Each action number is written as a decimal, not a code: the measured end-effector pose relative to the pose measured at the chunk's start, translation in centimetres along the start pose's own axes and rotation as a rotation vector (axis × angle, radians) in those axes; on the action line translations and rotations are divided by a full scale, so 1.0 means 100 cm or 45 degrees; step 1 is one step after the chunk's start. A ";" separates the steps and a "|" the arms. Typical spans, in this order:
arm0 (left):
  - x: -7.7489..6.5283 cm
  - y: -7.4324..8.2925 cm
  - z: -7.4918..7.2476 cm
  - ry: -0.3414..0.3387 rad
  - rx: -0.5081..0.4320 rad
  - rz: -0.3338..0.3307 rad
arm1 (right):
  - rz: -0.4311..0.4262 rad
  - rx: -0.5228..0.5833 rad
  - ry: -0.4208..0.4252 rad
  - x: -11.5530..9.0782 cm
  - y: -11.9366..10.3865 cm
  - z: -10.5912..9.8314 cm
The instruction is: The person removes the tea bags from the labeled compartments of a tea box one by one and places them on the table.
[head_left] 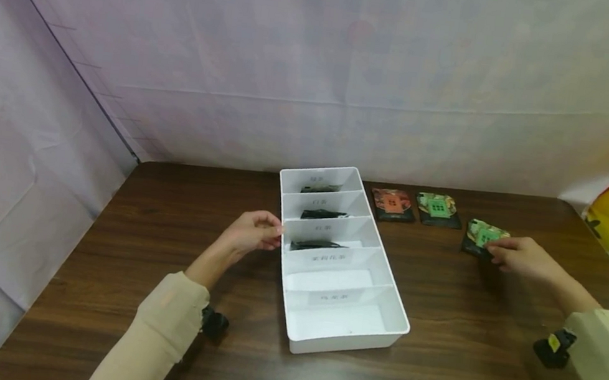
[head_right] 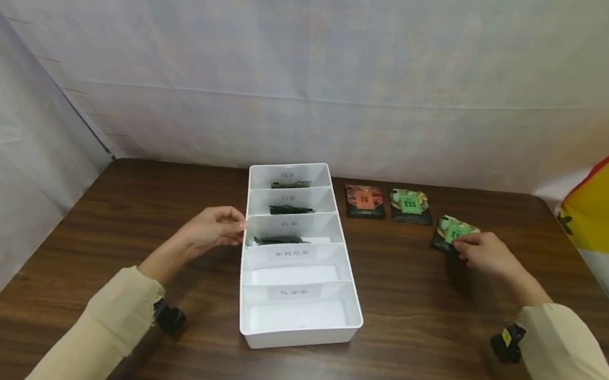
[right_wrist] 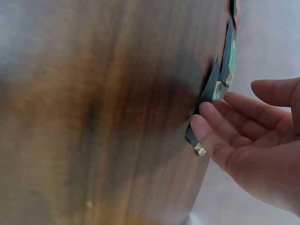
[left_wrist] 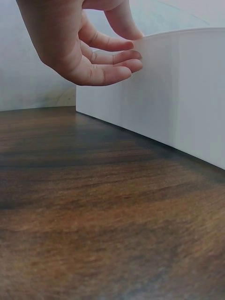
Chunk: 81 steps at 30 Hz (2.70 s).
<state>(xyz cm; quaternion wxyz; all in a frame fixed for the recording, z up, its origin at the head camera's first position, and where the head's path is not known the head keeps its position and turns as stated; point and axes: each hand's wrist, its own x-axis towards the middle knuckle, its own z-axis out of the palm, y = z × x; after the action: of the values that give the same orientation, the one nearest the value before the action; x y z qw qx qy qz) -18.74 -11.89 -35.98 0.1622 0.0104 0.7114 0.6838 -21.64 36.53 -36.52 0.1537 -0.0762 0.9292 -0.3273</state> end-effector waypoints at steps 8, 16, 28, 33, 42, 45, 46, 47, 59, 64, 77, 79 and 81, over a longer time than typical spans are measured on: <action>0.000 -0.001 -0.001 0.014 0.016 -0.002 | 0.048 -0.066 -0.020 0.017 0.004 -0.015; 0.000 0.000 0.000 0.027 0.007 -0.015 | 0.069 -0.086 0.021 0.025 0.007 -0.019; 0.000 0.000 0.000 0.039 0.008 -0.034 | 0.095 -0.140 0.036 0.031 0.013 -0.020; 0.000 -0.001 0.000 0.039 0.007 -0.034 | 0.115 -0.122 0.018 0.035 0.011 -0.020; 0.001 -0.002 0.001 0.034 0.002 -0.024 | 0.076 -0.180 0.056 0.038 0.007 -0.020; 0.002 -0.002 0.000 0.037 0.006 -0.025 | 0.069 -0.182 0.045 0.037 0.003 -0.021; 0.002 -0.002 0.000 0.038 0.010 -0.025 | 0.074 -0.171 0.033 0.036 0.002 -0.022; 0.002 -0.002 0.000 0.039 0.011 -0.027 | 0.077 -0.161 0.028 0.035 0.000 -0.022; 0.000 0.001 0.000 0.027 0.012 -0.030 | 0.023 -0.159 0.048 0.030 -0.038 -0.032; 0.000 0.001 0.001 0.033 0.011 -0.033 | 0.003 -0.142 0.038 0.028 -0.056 -0.035; 0.001 -0.001 0.000 0.034 0.006 -0.029 | -0.184 -0.178 0.095 0.018 -0.106 -0.030; 0.001 -0.001 0.000 0.033 0.009 -0.028 | -0.208 -0.157 0.101 0.016 -0.114 -0.027; 0.001 -0.001 0.000 0.031 0.010 -0.026 | -0.228 -0.147 0.110 0.015 -0.122 -0.023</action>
<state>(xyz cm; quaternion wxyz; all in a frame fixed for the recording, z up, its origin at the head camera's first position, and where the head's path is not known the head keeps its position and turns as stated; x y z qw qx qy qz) -18.81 -11.86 -36.14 0.1604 -0.0047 0.7160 0.6794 -23.31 28.10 -27.46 0.0790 -0.1535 0.9418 -0.2886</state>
